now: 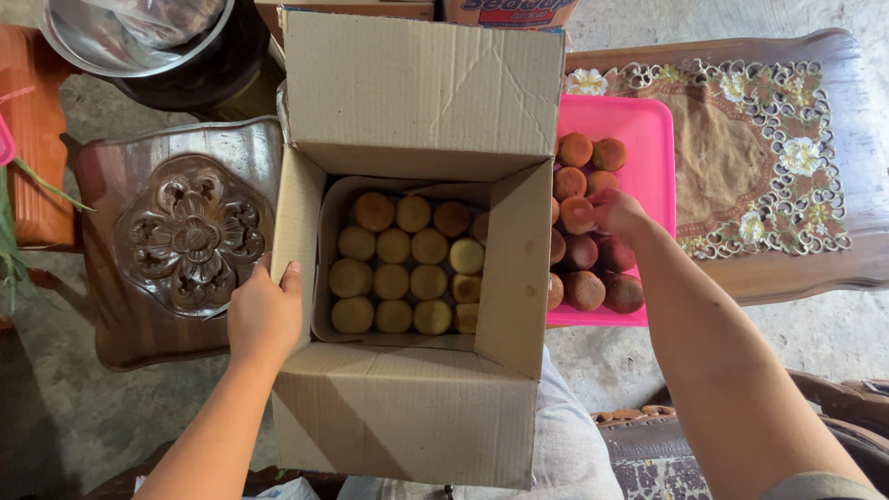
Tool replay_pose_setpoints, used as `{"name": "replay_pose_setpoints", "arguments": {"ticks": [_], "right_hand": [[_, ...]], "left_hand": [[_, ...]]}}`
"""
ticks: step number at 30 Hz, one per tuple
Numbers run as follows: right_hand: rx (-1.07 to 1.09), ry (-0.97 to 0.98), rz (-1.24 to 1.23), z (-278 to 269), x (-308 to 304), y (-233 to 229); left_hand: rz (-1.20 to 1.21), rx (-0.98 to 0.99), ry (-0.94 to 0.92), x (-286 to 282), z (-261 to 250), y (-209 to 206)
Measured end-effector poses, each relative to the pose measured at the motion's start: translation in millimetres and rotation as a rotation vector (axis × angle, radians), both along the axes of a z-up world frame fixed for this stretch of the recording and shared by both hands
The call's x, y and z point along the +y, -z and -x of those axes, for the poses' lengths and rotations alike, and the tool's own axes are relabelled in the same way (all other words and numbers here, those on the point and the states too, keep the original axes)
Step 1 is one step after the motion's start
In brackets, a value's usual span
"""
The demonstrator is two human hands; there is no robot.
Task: The person transfers small round cakes from a cardboard box into a pink plastic tray. They pick up each cake individually and place it into the tray, gradually filling it.
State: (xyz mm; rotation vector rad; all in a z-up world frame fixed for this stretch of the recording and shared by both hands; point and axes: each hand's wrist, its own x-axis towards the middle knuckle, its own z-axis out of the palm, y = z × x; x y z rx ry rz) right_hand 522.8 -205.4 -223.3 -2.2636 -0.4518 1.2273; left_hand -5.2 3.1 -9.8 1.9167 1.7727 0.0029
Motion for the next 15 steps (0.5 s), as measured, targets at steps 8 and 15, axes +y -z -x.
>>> {"name": "replay_pose_setpoints", "arguments": {"ticks": [8, 15], "right_hand": [[0.191, 0.304, -0.075, 6, -13, 18], [0.004, 0.176, 0.054, 4, -8, 28]], "left_hand": [[0.041, -0.007, -0.006, -1, -2, -4], [0.036, -0.013, -0.009, -1, -3, -7]]}}
